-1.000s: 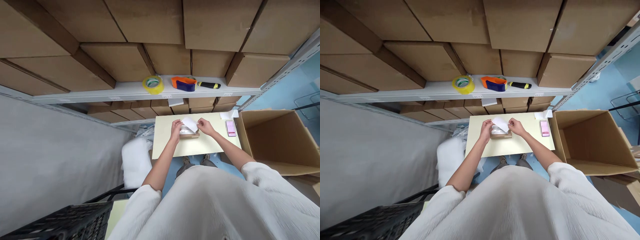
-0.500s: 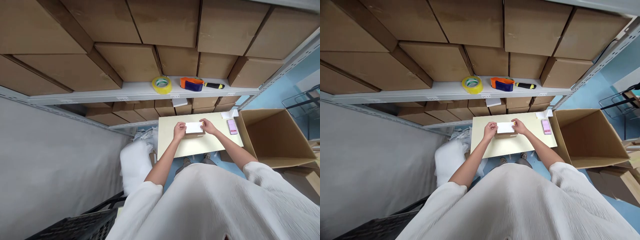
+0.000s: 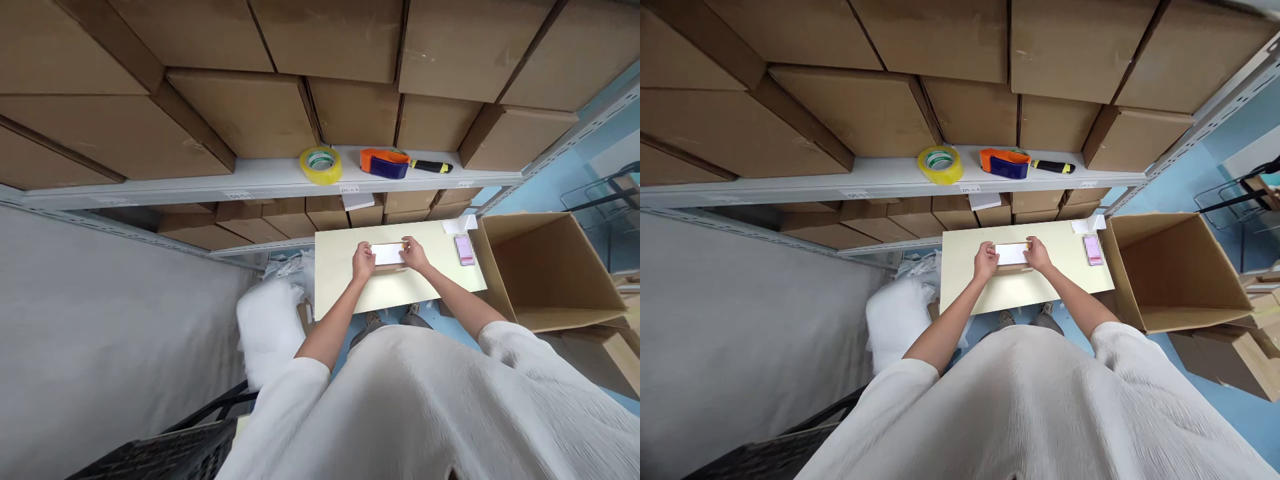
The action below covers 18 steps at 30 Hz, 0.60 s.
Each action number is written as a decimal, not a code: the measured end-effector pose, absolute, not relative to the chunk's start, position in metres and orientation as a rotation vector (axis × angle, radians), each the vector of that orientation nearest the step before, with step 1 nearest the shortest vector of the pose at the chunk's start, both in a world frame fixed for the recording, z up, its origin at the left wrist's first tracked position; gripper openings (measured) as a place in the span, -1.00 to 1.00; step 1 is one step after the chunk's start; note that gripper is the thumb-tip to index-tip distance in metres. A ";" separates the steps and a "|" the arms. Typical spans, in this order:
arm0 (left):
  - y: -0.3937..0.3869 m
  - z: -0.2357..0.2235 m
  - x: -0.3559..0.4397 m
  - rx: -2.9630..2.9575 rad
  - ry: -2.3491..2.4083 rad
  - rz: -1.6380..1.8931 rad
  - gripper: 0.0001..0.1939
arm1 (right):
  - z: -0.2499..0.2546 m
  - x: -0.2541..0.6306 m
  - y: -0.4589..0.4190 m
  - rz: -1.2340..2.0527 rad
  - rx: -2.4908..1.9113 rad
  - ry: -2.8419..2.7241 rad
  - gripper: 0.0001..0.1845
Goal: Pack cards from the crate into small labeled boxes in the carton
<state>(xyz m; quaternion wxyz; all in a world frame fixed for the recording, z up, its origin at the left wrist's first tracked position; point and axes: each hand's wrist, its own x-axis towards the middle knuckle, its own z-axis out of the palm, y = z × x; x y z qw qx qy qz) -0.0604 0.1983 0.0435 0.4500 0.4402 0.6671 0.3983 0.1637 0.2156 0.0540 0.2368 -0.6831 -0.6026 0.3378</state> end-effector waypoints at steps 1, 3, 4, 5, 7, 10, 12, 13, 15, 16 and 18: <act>0.199 0.041 -0.059 1.104 1.651 0.986 -0.54 | 0.051 0.164 0.216 0.916 -1.869 -1.668 -0.52; 0.200 0.035 -0.058 1.125 1.658 0.978 -0.55 | 0.044 0.165 0.217 0.901 -1.860 -1.698 -0.53; 0.200 0.033 -0.057 1.133 1.666 0.967 -0.57 | 0.042 0.166 0.217 0.896 -1.857 -1.713 -0.53; 0.201 0.031 -0.056 1.142 1.676 0.954 -0.59 | 0.039 0.166 0.217 0.893 -1.856 -1.726 -0.53; 0.202 0.027 -0.055 1.161 1.701 0.922 -0.63 | 0.035 0.166 0.218 0.890 -1.864 -1.743 -0.53; 0.202 0.024 -0.054 1.195 1.735 0.877 -0.66 | 0.031 0.166 0.218 0.888 -1.885 -1.760 -0.54; 0.202 0.023 -0.054 1.224 1.751 0.843 -0.67 | 0.030 0.165 0.219 0.883 -1.903 -1.773 -0.55; 0.202 0.022 -0.054 1.246 1.757 0.824 -0.67 | 0.029 0.165 0.219 0.879 -1.909 -1.781 -0.56; 0.201 0.022 -0.054 1.300 1.760 0.784 -0.65 | 0.029 0.164 0.219 0.875 -1.912 -1.800 -0.57; 0.201 0.022 -0.054 1.329 1.761 0.766 -0.64 | 0.030 0.164 0.219 0.875 -1.913 -1.811 -0.58; 0.200 0.022 -0.055 1.387 1.763 0.737 -0.62 | 0.031 0.163 0.219 0.873 -1.921 -1.834 -0.59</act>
